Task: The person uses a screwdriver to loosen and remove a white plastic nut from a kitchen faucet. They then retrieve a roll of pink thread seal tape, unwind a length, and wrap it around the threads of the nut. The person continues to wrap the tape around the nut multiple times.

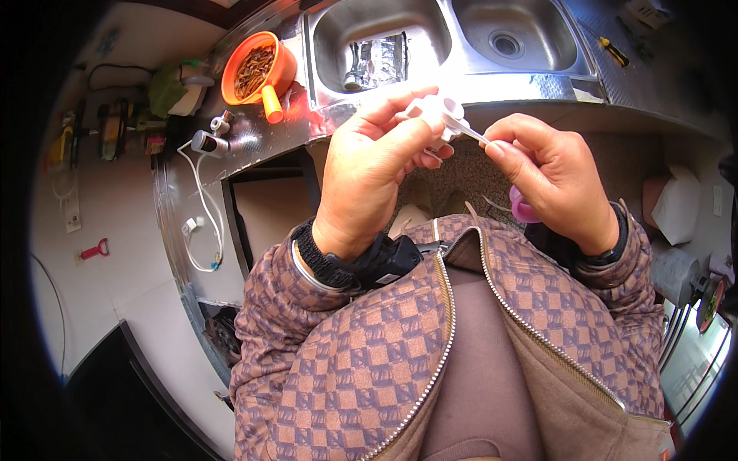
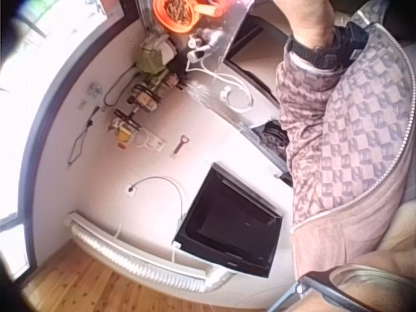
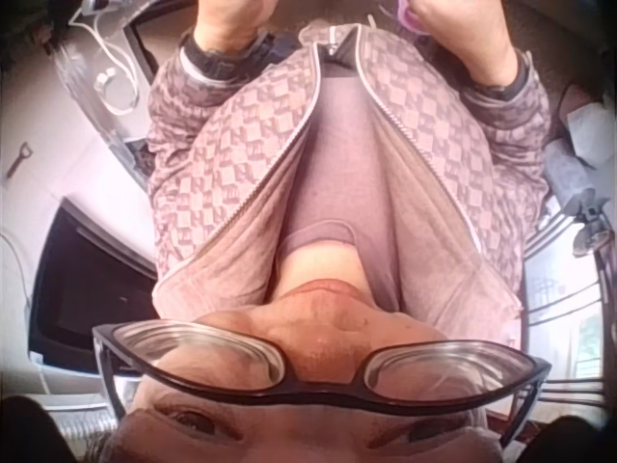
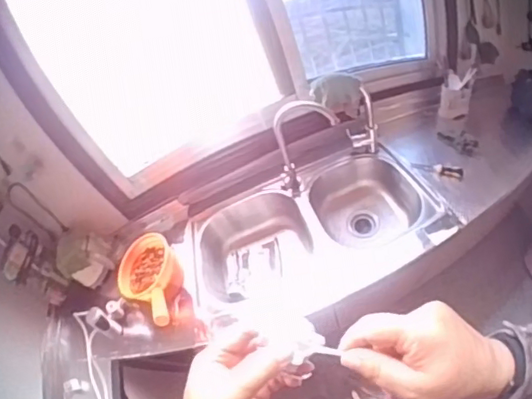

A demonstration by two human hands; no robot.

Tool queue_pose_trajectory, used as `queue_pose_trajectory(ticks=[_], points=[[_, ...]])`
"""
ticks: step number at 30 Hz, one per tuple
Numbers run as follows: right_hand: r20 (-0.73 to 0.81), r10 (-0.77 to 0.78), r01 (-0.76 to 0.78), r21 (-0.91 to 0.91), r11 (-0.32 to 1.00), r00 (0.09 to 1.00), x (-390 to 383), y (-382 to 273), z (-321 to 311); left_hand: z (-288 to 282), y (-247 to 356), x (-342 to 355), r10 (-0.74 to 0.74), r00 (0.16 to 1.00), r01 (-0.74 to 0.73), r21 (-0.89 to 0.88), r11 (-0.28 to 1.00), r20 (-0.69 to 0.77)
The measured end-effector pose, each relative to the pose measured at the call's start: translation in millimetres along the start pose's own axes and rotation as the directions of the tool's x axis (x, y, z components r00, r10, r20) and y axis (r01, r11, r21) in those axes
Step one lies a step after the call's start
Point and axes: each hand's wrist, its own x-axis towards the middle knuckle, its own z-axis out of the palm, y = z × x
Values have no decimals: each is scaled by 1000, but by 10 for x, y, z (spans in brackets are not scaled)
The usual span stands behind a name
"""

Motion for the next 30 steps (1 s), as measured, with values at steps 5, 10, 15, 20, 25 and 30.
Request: queue_pose_trajectory(ticks=[5,10,15,20,25,30], points=[[-23,-43,45,63,997,999,18,65,64,-3,-19,-17,-3,1000,3,-18,1000,-5],[25,37,-41,199,979,999,-9,57,78,-20,-12,-41,3,1000,-3,-23,1000,-15],[-27,27,-21,199,980,999,0,53,146,-29,3,-65,6,1000,-6,-15,1000,-5],[-56,37,-28,165,986,998,-15,30,173,-30,15,-96,1,1000,-1,-24,1000,1],[-52,36,-32,73,997,998,-21,27,173,-28,2,-109,-2,1000,2,-20,1000,-1],[-86,-101,86,-162,983,991,6,59,185,-37,-22,-125,-10,1000,10,5,1000,28]])
